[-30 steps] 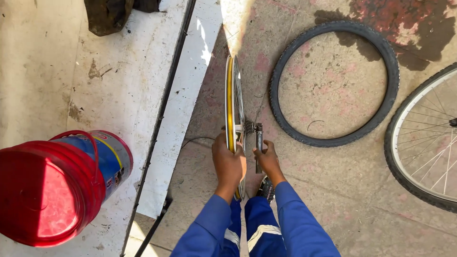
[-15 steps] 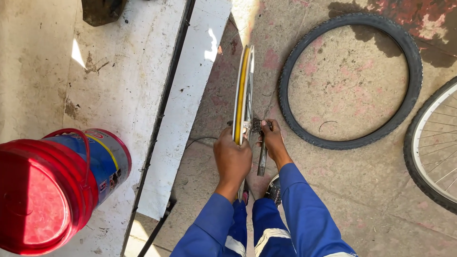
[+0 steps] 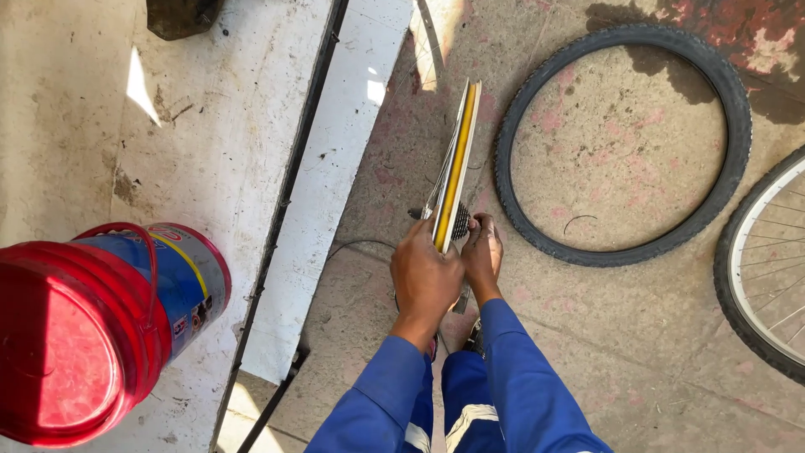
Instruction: The person removes a bicycle tire from the rim, then uses a wrench to loosen and remove the cassette from the wheel hub. The person handles the wheel, tire, and cassette throughout the process.
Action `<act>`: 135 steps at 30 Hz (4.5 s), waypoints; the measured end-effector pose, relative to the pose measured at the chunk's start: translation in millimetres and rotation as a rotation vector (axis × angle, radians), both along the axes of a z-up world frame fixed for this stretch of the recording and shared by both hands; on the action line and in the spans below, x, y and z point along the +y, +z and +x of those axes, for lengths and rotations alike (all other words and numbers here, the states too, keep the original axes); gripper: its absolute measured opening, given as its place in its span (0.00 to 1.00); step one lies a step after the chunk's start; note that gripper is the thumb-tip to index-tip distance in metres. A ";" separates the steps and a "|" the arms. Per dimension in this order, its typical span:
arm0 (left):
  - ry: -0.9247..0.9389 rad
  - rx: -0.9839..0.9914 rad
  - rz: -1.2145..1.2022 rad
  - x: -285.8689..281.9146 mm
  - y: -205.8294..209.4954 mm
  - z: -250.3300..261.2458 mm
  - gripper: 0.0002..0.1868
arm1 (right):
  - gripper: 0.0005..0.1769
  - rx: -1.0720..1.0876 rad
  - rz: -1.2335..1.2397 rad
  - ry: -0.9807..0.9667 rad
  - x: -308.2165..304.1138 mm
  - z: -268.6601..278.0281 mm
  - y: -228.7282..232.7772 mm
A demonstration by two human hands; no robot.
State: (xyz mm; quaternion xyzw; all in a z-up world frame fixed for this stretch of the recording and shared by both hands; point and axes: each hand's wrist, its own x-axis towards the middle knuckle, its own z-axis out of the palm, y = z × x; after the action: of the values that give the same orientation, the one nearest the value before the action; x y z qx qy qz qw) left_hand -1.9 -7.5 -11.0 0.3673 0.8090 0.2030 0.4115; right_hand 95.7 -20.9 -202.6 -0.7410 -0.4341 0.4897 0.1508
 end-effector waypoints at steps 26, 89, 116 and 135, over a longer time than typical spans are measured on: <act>0.066 0.041 0.001 10.8 -0.2 -25.9 0.20 | 0.16 -0.378 -0.039 0.111 -9.3 11.0 -29.2; 0.211 -0.056 -0.063 44.2 14.3 -31.1 0.27 | 0.41 0.048 0.018 0.258 40.6 -18.2 133.5; 0.040 0.039 -0.035 -50.1 33.5 -10.1 0.35 | 0.08 0.244 -0.145 -0.174 -138.4 -41.2 113.3; 0.230 -0.103 -0.092 -7.0 -30.8 2.1 0.38 | 0.18 0.118 -0.311 -0.136 -112.9 -26.9 175.3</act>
State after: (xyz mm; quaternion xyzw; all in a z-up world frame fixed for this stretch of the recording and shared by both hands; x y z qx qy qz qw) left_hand 0.1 -14.6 -41.8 0.2422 0.8320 0.2302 0.4429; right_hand 68.8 -133.8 -27.2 -0.7530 -0.2927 0.5821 0.0922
